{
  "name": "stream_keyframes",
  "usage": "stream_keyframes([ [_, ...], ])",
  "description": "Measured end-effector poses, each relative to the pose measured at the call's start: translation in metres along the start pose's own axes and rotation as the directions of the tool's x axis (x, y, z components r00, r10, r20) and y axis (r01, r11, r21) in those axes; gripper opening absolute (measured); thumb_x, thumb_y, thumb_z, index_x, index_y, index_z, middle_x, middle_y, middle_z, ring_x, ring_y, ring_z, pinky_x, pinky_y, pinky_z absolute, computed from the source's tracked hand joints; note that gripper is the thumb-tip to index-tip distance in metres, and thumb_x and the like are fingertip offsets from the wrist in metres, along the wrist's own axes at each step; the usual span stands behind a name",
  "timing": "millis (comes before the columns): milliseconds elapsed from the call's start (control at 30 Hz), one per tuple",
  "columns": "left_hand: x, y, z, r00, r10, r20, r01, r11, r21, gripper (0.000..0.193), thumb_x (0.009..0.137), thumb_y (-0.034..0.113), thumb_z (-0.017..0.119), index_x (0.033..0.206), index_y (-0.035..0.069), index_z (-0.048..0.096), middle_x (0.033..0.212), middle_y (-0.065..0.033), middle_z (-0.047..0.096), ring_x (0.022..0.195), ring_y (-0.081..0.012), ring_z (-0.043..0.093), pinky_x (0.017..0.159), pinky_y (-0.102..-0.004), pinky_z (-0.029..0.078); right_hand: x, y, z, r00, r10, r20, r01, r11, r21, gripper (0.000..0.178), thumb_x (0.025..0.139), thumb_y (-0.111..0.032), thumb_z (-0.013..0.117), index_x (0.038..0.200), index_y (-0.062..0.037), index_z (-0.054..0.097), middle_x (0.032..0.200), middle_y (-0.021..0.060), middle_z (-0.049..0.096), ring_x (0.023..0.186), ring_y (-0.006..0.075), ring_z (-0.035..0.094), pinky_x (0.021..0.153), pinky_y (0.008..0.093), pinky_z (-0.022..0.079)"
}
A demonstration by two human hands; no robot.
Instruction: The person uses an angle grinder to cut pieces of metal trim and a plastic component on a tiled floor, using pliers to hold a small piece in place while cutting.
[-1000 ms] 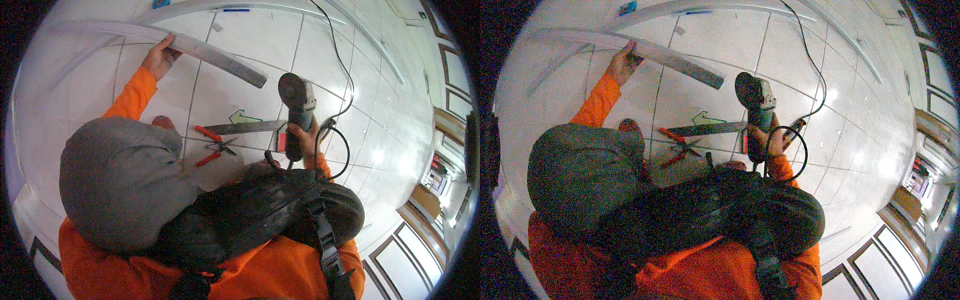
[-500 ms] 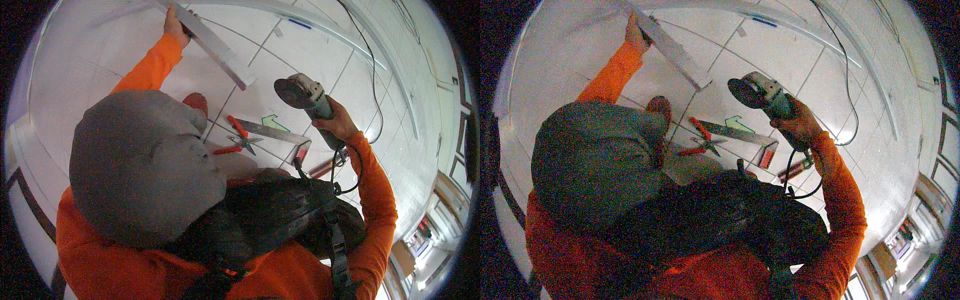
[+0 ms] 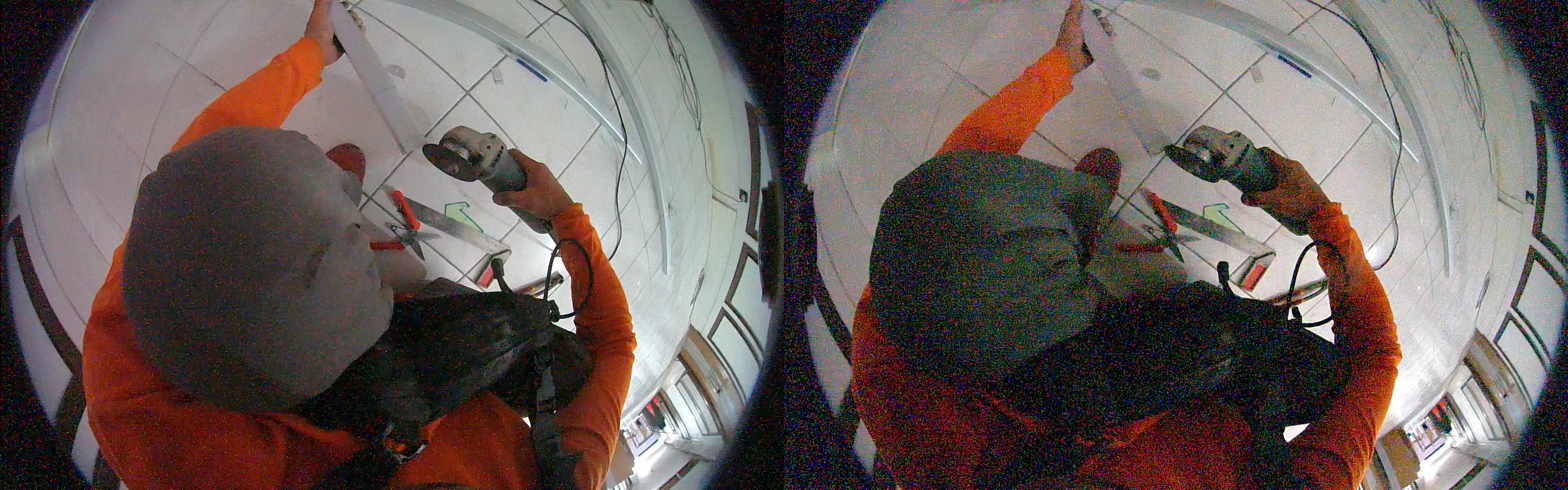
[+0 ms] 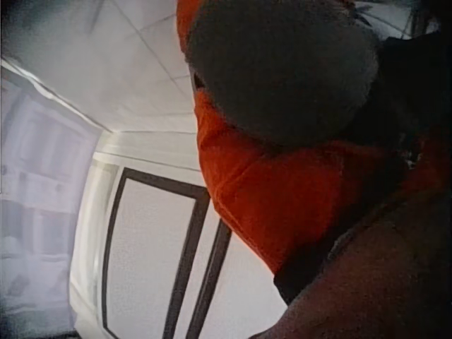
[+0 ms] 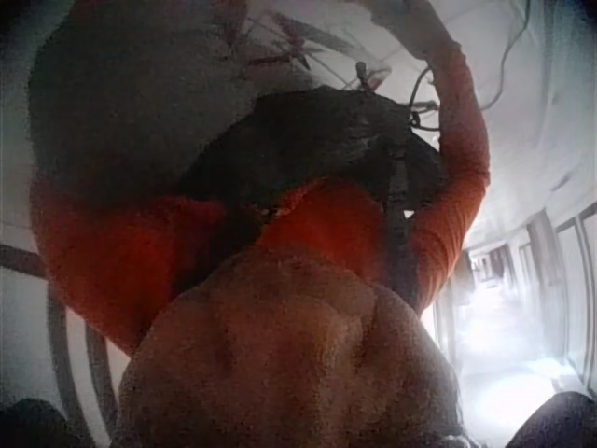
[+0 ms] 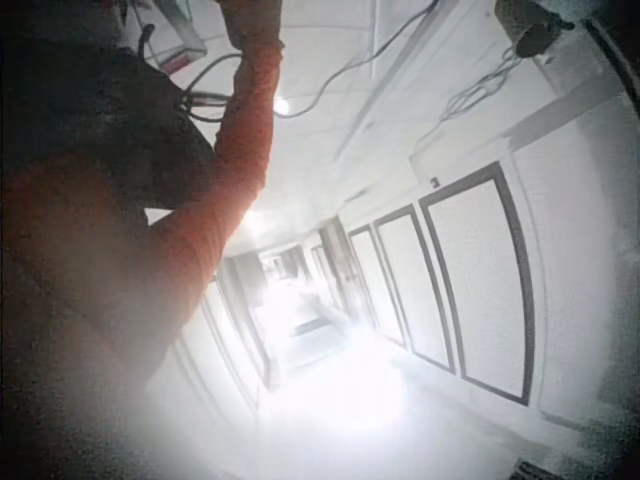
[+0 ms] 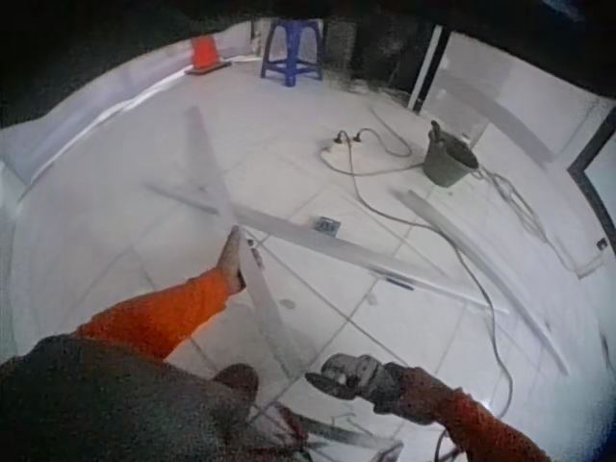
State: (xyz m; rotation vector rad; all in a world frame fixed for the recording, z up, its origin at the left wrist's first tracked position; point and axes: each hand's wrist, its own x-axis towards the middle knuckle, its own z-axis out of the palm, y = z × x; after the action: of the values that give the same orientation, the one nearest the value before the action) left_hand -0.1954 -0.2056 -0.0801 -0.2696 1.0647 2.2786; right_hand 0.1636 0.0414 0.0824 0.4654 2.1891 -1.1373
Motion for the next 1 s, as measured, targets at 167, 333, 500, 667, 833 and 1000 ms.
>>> stream_keyframes([
  [167, 0.0, 0.002, -0.013, 0.997, -0.074, -0.008, 0.074, 0.997, -0.004, 0.05, 0.085, 0.064, 0.06, 0.094, 0.016, 0.049, 0.068, -0.006, 0.052, 0.061, -0.0228, 0.054, 0.061, -0.039, 0.051, 0.009, -0.015, 0.002, 0.997, -0.052, 0.051, 0.056, 0.994, -0.095, 0.072, 0.064, -0.02, 0.083, 0.128, -0.0031, 0.054, 0.101, 0.0131, 0.068, 0.09, 0.0244, 0.066, 0.087, 0.036, 0.051],
  [333, 0.003, 0.001, -0.013, 0.999, -0.052, 0.016, 0.052, 0.999, -0.012, 0.051, 0.085, 0.064, 0.059, 0.095, 0.015, 0.049, 0.069, -0.006, 0.052, 0.06, -0.0228, 0.054, 0.059, -0.0392, 0.051, 0.015, -0.015, 0.005, 0.993, -0.094, 0.075, 0.102, 0.988, -0.117, 0.072, 0.064, -0.023, 0.083, 0.127, -0.004, 0.055, 0.101, 0.0145, 0.069, 0.09, 0.0266, 0.066, 0.087, 0.0369, 0.051],
  [500, -0.002, 0.002, -0.012, 0.997, -0.076, -0.006, 0.076, 0.997, 0.02, 0.052, 0.085, 0.064, 0.059, 0.098, 0.015, 0.048, 0.069, -0.0062, 0.051, 0.06, -0.0233, 0.054, 0.058, -0.0392, 0.051, 0.02, -0.017, 0.006, 0.994, -0.061, 0.09, 0.077, 0.979, -0.187, 0.07, 0.064, -0.023, 0.083, 0.126, -0.0053, 0.055, 0.1, 0.0145, 0.069, 0.091, 0.0271, 0.066, 0.087, 0.0371, 0.051],
  [667, -0.006, 0.002, -0.011, 0.996, -0.051, -0.078, 0.054, 0.998, 0.036, 0.054, 0.085, 0.065, 0.059, 0.1, 0.014, 0.048, 0.071, -0.007, 0.052, 0.061, -0.0232, 0.055, 0.058, -0.0392, 0.051, 0.023, -0.011, 0.008, 0.989, -0.13, 0.077, 0.144, 0.961, -0.235, 0.066, 0.066, -0.035, 0.083, 0.119, -0.0086, 0.054, 0.098, 0.0172, 0.07, 0.092, 0.0373, 0.067, 0.085, 0.0454, 0.051],
  [833, -0.007, -0.001, -0.014, 0.998, -0.033, -0.055, 0.036, 0.998, 0.06, 0.055, 0.085, 0.066, 0.06, 0.099, 0.014, 0.048, 0.071, -0.0066, 0.052, 0.061, -0.0229, 0.055, 0.058, -0.0393, 0.051, 0.024, -0.013, 0.007, 0.993, -0.097, 0.068, 0.112, 0.959, -0.26, 0.068, 0.066, -0.037, 0.082, 0.121, -0.0088, 0.053, 0.098, 0.0174, 0.07, 0.093, 0.0379, 0.067, 0.085, 0.0455, 0.051],
  [1000, -0.008, 0.0, -0.013, 0.998, -0.045, -0.046, 0.048, 0.997, 0.059, 0.054, 0.084, 0.066, 0.059, 0.098, 0.015, 0.049, 0.071, -0.0061, 0.052, 0.062, -0.0227, 0.055, 0.058, -0.0399, 0.051, 0.023, -0.018, 0.006, 0.993, -0.082, 0.085, 0.101, 0.959, -0.263, 0.068, 0.067, -0.037, 0.081, 0.122, -0.009, 0.052, 0.097, 0.0177, 0.07, 0.093, 0.0389, 0.066, 0.086, 0.0455, 0.051],
])
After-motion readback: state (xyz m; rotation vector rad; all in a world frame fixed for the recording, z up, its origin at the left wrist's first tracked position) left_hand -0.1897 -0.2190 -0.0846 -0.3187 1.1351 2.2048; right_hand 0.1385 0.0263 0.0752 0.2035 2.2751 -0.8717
